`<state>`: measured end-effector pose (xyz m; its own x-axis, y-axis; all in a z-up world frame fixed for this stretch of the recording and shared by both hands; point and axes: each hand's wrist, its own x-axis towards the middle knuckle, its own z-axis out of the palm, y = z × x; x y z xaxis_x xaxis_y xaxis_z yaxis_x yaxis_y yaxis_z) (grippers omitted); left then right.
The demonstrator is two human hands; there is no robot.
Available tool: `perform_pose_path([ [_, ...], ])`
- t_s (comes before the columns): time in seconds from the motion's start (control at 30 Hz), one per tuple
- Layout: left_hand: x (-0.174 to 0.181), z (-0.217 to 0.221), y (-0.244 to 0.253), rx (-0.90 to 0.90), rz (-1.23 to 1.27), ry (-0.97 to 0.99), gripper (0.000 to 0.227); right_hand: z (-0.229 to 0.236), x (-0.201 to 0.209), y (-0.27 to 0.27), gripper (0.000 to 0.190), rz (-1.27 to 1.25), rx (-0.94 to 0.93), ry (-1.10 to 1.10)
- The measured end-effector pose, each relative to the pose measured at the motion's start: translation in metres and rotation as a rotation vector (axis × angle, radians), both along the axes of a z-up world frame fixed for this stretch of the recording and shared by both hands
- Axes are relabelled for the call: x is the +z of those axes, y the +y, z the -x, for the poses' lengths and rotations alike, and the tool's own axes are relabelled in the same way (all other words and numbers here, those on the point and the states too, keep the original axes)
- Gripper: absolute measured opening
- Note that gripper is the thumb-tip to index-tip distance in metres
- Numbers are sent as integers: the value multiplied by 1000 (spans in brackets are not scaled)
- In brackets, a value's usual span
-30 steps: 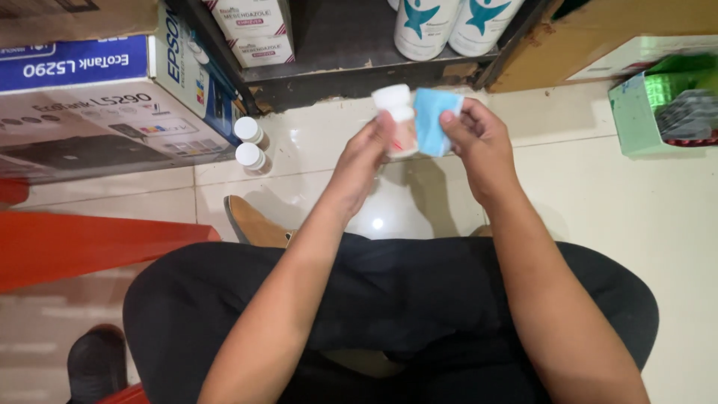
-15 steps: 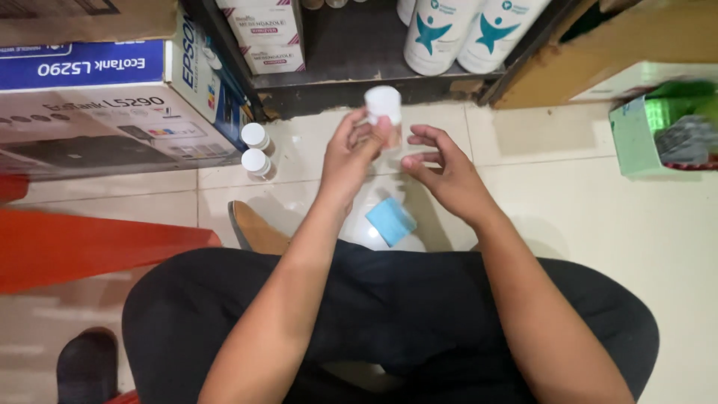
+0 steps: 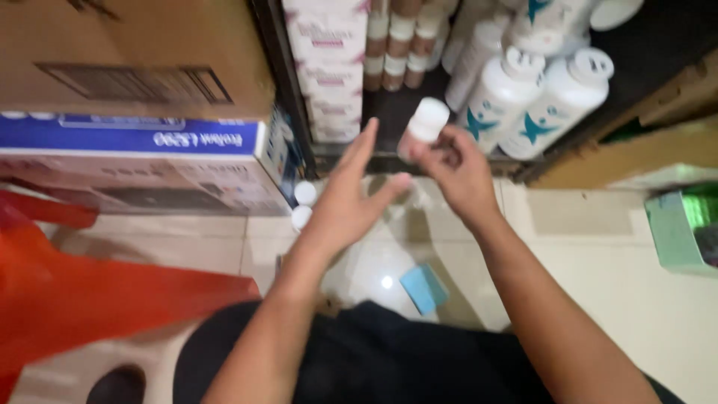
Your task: Cleaning and organizing pharmaceutical pill bottles on a shelf.
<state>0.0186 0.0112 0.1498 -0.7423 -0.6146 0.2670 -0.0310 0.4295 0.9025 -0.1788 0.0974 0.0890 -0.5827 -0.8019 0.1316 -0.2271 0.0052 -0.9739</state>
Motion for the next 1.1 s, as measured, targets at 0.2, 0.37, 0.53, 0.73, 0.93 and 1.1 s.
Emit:
perform_pose_path([
  [0.2,-7,-39,-50,140,95,-476,52,61,28,-125,43,118,-512,456],
  [0.37,-22,-29,-60,4,-160,-1218,65,114,24,-188,34,286,-463,646],
  [0.53,-38,-25,-71,104,-236,-1137,66,135,9,-201,44,205,-512,739],
  [0.73,-59,-28,-74,117,-239,-1173,68,90,14,-154,59,249,-385,576],
  [0.93,-118,-32,-79,73,-98,-1158,66,-17,-5,4,40,-279,-48,713],
  [1.1,-144,-28,-70,149,-65,-1146,66,-21,-101,124,58,-939,202,599],
])
